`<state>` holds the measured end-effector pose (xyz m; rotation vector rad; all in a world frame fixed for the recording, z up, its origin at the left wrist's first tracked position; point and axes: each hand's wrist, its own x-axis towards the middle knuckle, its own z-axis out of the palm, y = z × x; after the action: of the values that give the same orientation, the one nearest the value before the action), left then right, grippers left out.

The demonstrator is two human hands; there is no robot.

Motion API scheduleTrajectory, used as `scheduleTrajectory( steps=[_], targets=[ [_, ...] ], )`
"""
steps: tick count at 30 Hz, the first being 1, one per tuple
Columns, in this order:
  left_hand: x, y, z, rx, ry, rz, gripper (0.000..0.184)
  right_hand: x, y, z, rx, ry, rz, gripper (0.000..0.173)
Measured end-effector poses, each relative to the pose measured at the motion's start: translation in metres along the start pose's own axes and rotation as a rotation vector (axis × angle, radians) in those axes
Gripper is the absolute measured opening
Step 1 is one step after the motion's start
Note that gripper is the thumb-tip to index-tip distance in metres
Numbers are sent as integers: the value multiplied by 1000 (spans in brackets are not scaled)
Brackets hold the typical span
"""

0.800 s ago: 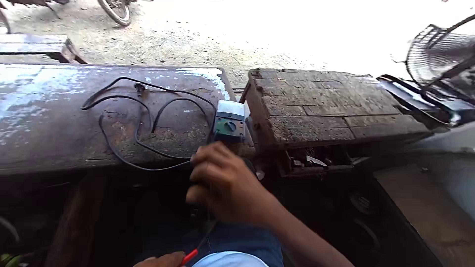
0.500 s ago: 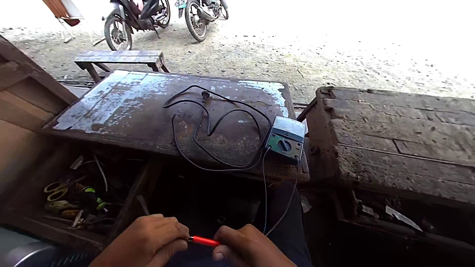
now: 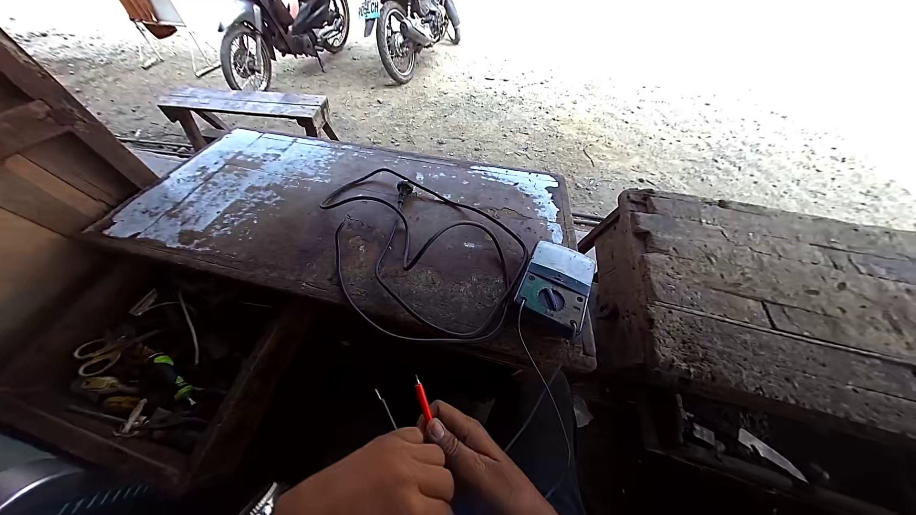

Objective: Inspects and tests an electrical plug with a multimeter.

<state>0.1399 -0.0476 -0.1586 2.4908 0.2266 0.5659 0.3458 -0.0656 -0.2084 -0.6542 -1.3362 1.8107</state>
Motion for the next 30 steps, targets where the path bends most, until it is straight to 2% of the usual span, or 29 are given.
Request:
scheduleTrajectory(
  steps=[2, 4, 6, 7, 8, 10, 12, 13, 15, 16, 18, 20, 21, 23, 25, 28, 30],
  targets=[
    [14, -2, 11, 97, -12, 94, 23, 2, 0, 1, 220, 65, 49, 28],
    [20, -7, 8, 8, 42, 161, 21, -1, -6, -4, 399, 96, 75, 24],
    [21, -13, -2, -242, 195, 154, 11, -5, -14, -6, 438, 84, 80, 24],
    [20, -17, -13, -302, 316, 93, 8, -8, -16, -4, 411, 92, 82, 26],
    [20, -26, -30, -265, 461, 8, 11, -10, -17, -3, 360, 98, 81, 31],
    [18, -68, -73, 26, 757, -226, 16, -15, -14, 0, 190, 142, 48, 41],
    [17, -126, -118, 421, 850, -626, 26, -17, -11, 6, -9, 187, -2, 36],
    [14, -155, -138, 524, 800, -824, 33, -17, -10, 10, -108, 195, -35, 30],
    [7, -203, -167, 557, 632, -1131, 51, -15, -9, 16, -260, 194, -98, 24],
    [3, -222, -174, 543, 557, -1204, 54, -14, -10, 18, -343, 204, -127, 22],
    [-4, -244, -182, 486, 467, -1234, 45, -9, -16, 20, -513, 272, -186, 20],
    [-9, -239, -186, 365, 500, -1246, 39, -2, -22, 20, -604, 338, -227, 24],
    [-14, -226, -188, 244, 592, -1258, 35, 2, -27, 20, -634, 351, -233, 28],
    [-28, -190, -186, -202, 912, -1205, 20, 17, -36, 19, -767, 367, -226, 32],
    [-53, -147, -177, -555, 1129, -1042, 13, 44, -43, 20, -1049, 423, -209, 28],
    [-86, -75, -142, -722, 1240, -805, 23, 101, -37, 17, -1462, 536, -124, 33],
    [-107, -36, -116, -789, 1277, -635, 27, 136, -38, 16, -1541, 467, 137, 45]
  ],
)
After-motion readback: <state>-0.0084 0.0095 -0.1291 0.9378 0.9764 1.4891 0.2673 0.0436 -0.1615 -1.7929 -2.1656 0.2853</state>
